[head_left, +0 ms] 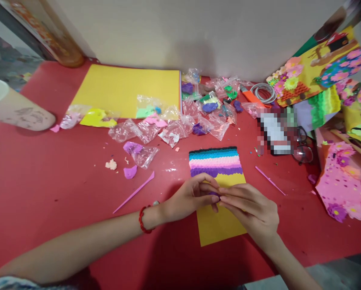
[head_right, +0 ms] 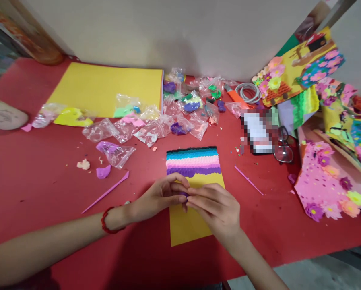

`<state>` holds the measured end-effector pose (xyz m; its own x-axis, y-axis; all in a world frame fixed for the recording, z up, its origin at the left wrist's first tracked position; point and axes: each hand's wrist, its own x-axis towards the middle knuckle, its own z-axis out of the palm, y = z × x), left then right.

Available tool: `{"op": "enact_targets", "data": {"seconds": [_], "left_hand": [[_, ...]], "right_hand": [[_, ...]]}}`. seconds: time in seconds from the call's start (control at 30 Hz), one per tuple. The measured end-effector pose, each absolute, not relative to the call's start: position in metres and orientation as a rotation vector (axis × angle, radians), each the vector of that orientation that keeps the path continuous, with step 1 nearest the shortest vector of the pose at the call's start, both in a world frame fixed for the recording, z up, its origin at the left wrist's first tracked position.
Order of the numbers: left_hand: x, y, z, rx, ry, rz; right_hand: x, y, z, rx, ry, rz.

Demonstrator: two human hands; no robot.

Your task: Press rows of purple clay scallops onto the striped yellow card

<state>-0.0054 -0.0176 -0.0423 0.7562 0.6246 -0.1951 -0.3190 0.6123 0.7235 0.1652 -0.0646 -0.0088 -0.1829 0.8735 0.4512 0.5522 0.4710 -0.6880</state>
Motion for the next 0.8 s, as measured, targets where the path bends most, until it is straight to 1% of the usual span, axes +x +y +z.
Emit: {"op": "enact_targets", "data": {"seconds": [0.23,0.37,0.47,0.57,0.8], "left_hand": [[-0.005,-0.018,-0.042,0.692,0.431,0.549],[-0.004,-0.017,-0.042,0.689,0.447,0.577],[-0.004,-0.017,-0.041,0.734,0.464,0.606],[-0.004,-0.020,-0.041,0.846,0.485,0.589],[-0.008,-0.024,-0.040,1.367,0.533,0.535]], "right_hand": [[0.162,-0.065,-0.009,-1.207,-1.786,0.531],[0.166,-0.066,-0.004,-1.320,-1.647,0.441],[0.175,-0.065,-0.002,-1.490,-1.466,0.418],[0.182,-0.061,-0.001,-1.624,-1.302,0.546],[0.184,-0.049,-0.010,-1.530,-1.326,0.869]]}}
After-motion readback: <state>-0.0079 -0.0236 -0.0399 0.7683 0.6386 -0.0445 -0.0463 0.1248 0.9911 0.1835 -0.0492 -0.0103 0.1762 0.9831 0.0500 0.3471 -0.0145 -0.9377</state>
